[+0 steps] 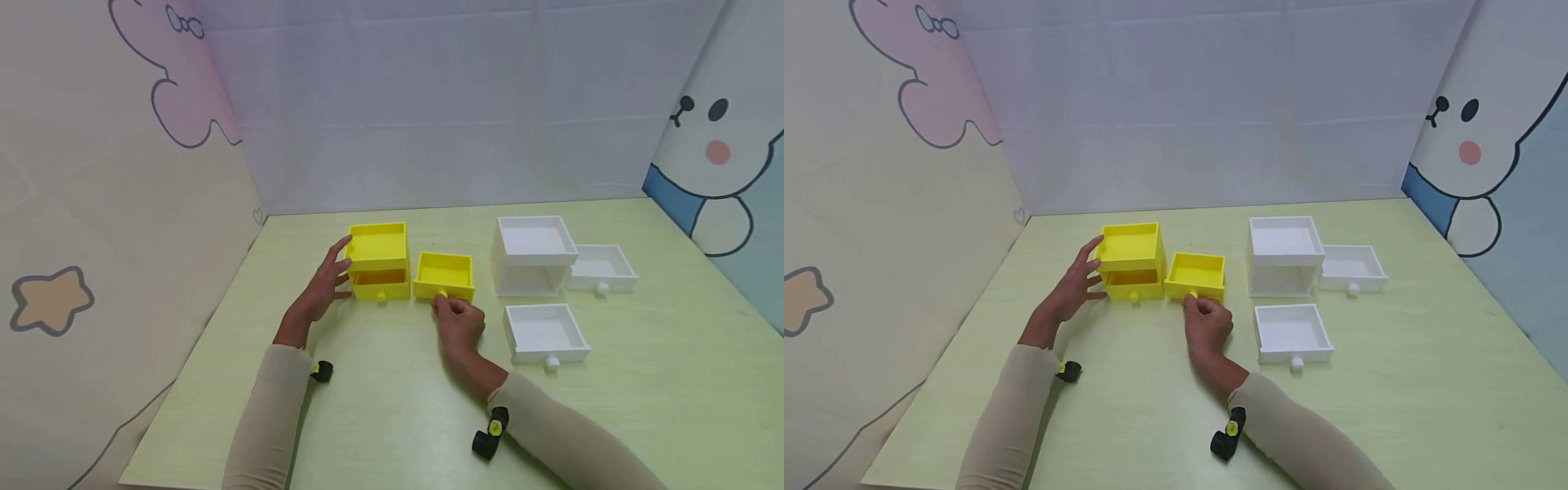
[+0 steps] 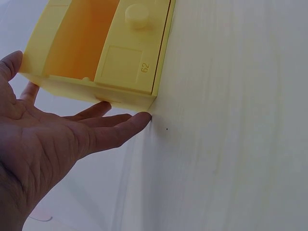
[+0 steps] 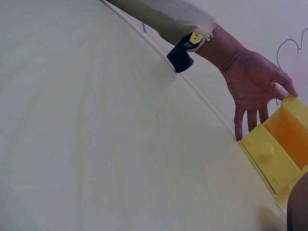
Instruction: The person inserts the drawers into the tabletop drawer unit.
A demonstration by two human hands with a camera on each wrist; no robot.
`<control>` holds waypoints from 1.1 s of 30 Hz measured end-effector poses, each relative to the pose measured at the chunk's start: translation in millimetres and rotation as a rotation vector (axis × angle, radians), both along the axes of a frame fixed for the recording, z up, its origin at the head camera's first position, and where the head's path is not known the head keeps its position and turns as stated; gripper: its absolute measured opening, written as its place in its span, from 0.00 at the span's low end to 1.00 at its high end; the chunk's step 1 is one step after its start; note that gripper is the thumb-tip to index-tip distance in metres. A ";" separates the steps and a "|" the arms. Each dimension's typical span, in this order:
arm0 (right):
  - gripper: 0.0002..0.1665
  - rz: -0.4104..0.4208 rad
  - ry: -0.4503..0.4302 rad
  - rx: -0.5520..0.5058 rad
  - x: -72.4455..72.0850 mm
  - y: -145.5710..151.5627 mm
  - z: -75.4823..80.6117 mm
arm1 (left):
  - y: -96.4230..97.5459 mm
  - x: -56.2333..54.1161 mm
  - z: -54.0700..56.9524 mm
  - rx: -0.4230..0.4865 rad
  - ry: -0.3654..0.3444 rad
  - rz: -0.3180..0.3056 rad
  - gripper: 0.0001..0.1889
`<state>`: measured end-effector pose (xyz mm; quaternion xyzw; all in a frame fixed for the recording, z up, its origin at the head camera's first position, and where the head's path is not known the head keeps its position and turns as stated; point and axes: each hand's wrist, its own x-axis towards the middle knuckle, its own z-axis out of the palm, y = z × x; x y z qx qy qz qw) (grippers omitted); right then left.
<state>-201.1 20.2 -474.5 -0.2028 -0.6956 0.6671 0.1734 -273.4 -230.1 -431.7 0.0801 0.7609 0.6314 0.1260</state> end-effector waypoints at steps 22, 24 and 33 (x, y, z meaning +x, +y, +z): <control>0.10 0.040 -0.029 -0.013 30.1 9.4 0.5 | -1.9 -1.4 -0.5 -0.014 -0.008 -0.016 0.29; 0.10 0.033 -0.032 -0.011 31.7 9.7 1.1 | -1.0 -0.7 0.8 -0.011 -0.009 -0.016 0.29; 0.10 0.065 -0.008 -0.030 47.7 3.7 0.0 | -1.6 -0.1 -0.2 0.001 0.007 -0.025 0.30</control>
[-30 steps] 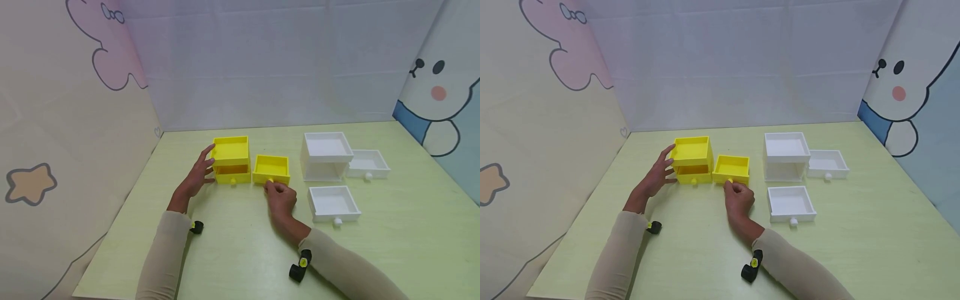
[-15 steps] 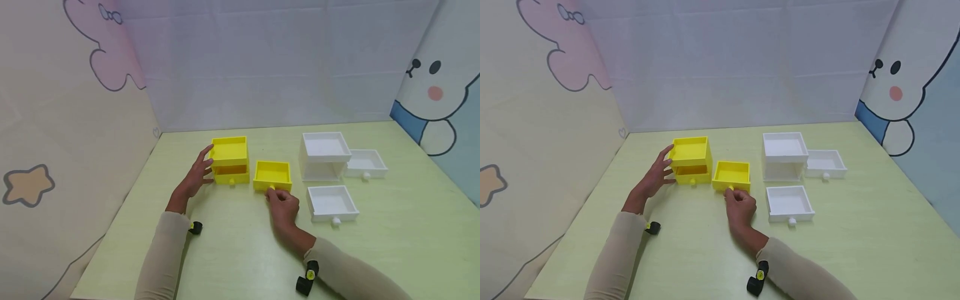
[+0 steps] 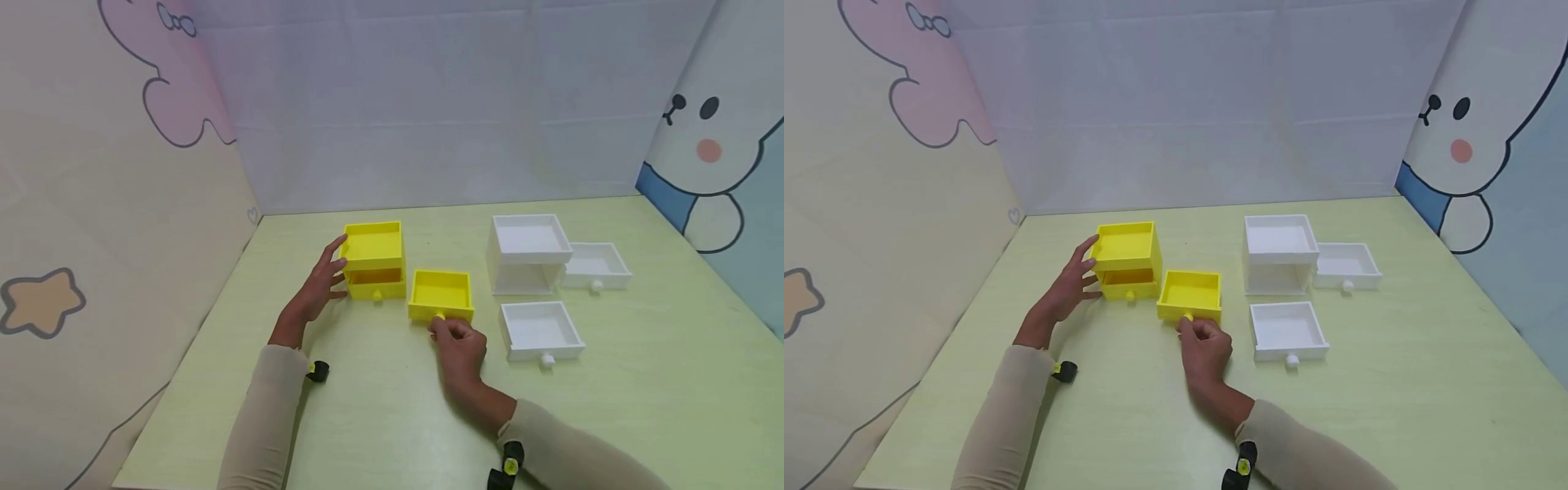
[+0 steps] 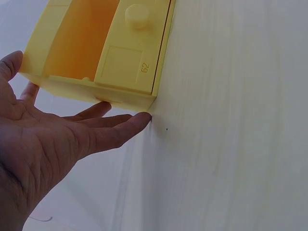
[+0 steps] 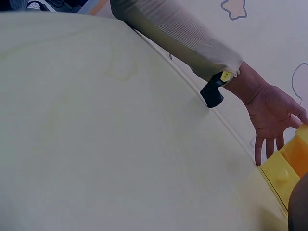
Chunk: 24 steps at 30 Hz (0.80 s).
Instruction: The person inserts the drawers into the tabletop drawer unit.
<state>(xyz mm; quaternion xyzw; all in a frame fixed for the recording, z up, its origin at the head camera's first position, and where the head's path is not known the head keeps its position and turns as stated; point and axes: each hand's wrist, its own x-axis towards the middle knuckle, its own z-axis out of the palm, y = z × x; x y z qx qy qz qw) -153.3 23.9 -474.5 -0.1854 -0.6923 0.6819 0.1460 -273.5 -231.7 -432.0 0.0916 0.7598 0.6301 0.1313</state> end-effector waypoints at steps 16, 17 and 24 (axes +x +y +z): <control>0.12 0.173 0.134 0.008 38.1 -25.4 -1.3 | 0.6 0.0 1.4 -0.022 0.006 0.004 0.29; 0.12 0.173 0.138 0.009 38.6 -25.8 -0.7 | 0.8 -0.1 1.3 -0.026 0.005 0.006 0.29; 0.11 0.179 0.152 0.020 40.9 -29.4 0.3 | 0.1 -1.4 -0.5 -0.022 -0.011 0.000 0.29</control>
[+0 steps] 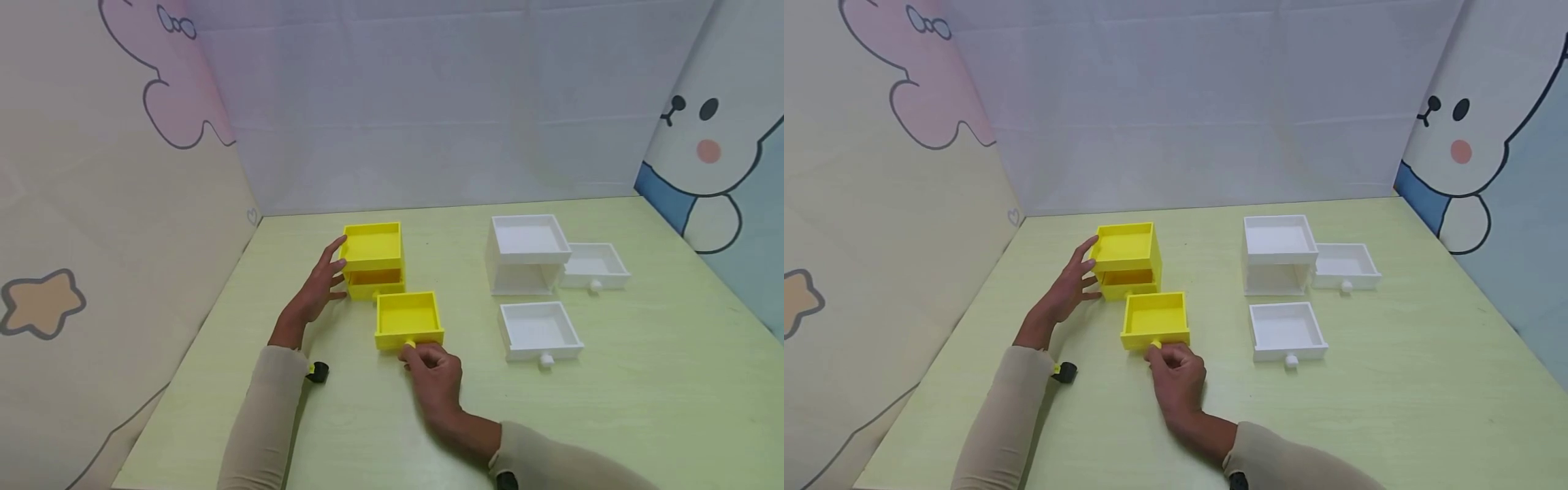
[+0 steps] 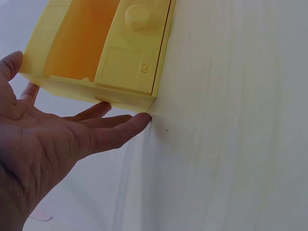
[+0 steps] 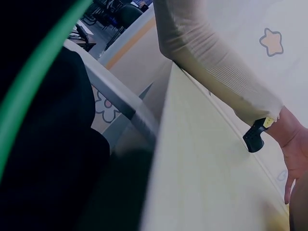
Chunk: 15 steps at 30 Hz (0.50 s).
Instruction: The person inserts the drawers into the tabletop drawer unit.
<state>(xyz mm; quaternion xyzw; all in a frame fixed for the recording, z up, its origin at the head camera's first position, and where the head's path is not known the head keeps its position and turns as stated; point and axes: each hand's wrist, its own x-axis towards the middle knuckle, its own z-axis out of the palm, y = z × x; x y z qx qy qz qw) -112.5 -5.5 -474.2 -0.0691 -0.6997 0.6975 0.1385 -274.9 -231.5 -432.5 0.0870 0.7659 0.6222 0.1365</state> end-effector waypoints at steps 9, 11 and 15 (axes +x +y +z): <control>0.11 0.033 0.033 0.009 5.3 -16.0 -2.2 | 1.6 0.1 5.0 -0.002 -0.021 -0.001 0.30; 0.11 0.037 0.035 0.009 5.5 -21.2 -2.0 | 2.0 0.3 4.8 -0.010 -0.015 0.008 0.30; 0.11 0.049 0.046 0.021 5.4 -31.0 -2.3 | 2.2 1.8 3.4 -0.030 0.001 0.022 0.28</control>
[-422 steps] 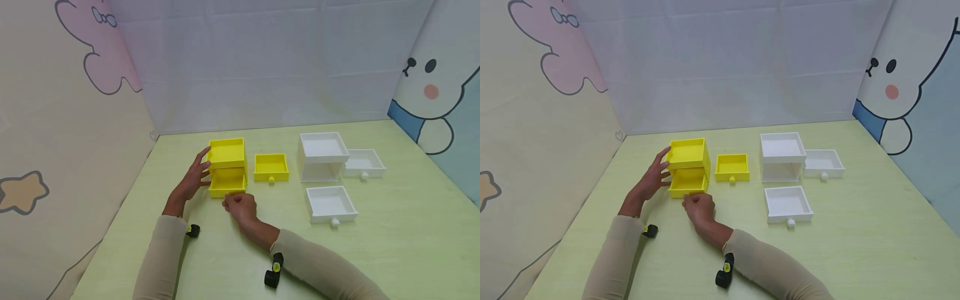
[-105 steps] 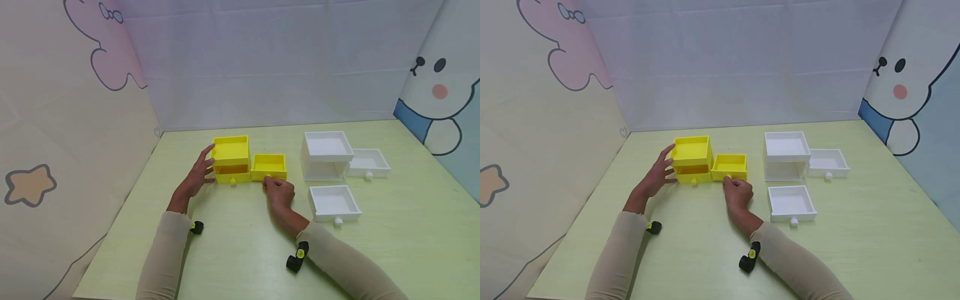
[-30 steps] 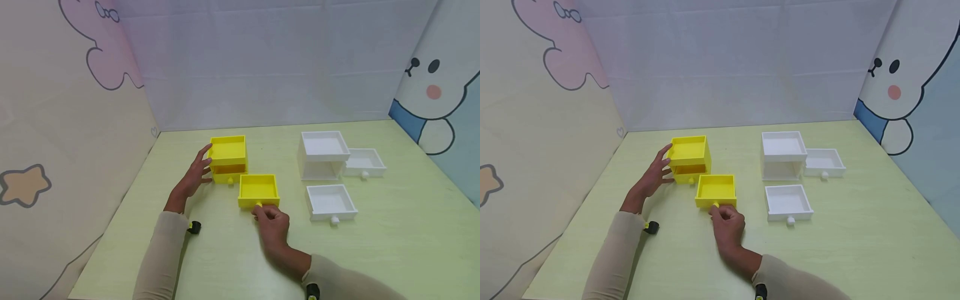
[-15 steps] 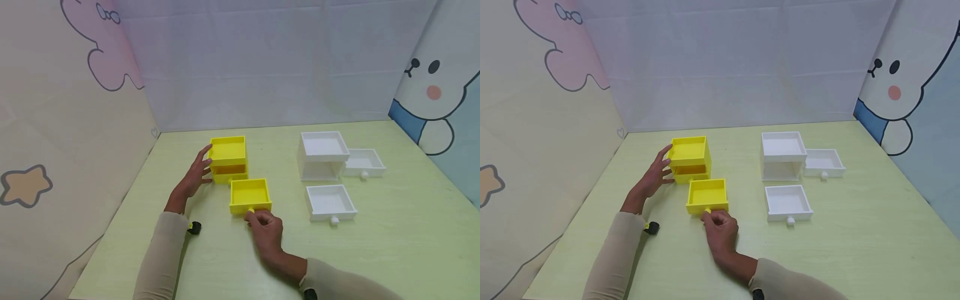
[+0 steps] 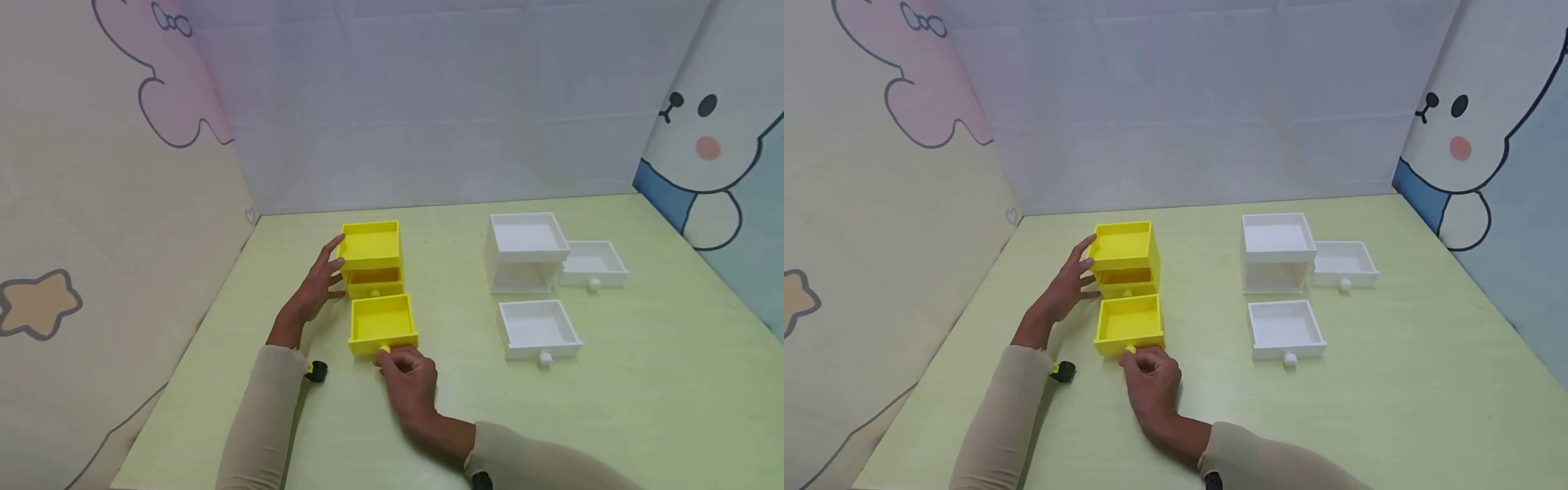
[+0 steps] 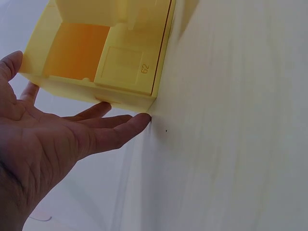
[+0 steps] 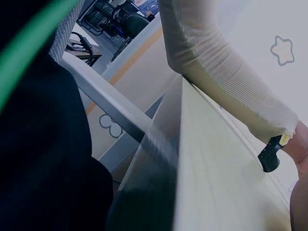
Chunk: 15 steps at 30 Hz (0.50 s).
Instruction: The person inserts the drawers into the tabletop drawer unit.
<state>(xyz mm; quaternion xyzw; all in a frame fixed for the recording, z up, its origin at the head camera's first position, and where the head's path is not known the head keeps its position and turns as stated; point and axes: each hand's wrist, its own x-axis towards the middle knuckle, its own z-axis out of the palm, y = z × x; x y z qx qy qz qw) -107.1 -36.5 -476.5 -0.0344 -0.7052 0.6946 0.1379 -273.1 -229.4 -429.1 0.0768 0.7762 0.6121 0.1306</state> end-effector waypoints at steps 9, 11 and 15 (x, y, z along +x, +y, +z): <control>0.12 -0.007 0.029 0.019 -3.8 -13.9 -2.2 | -0.4 2.6 -0.8 0.003 0.034 -0.006 0.28; 0.12 -0.010 0.026 0.022 -5.3 -15.4 -2.0 | -0.5 2.2 -1.1 0.004 0.038 -0.011 0.28; 0.11 -0.023 0.028 0.028 -7.9 -16.8 -1.3 | 0.0 1.2 -1.4 -0.007 0.040 -0.015 0.28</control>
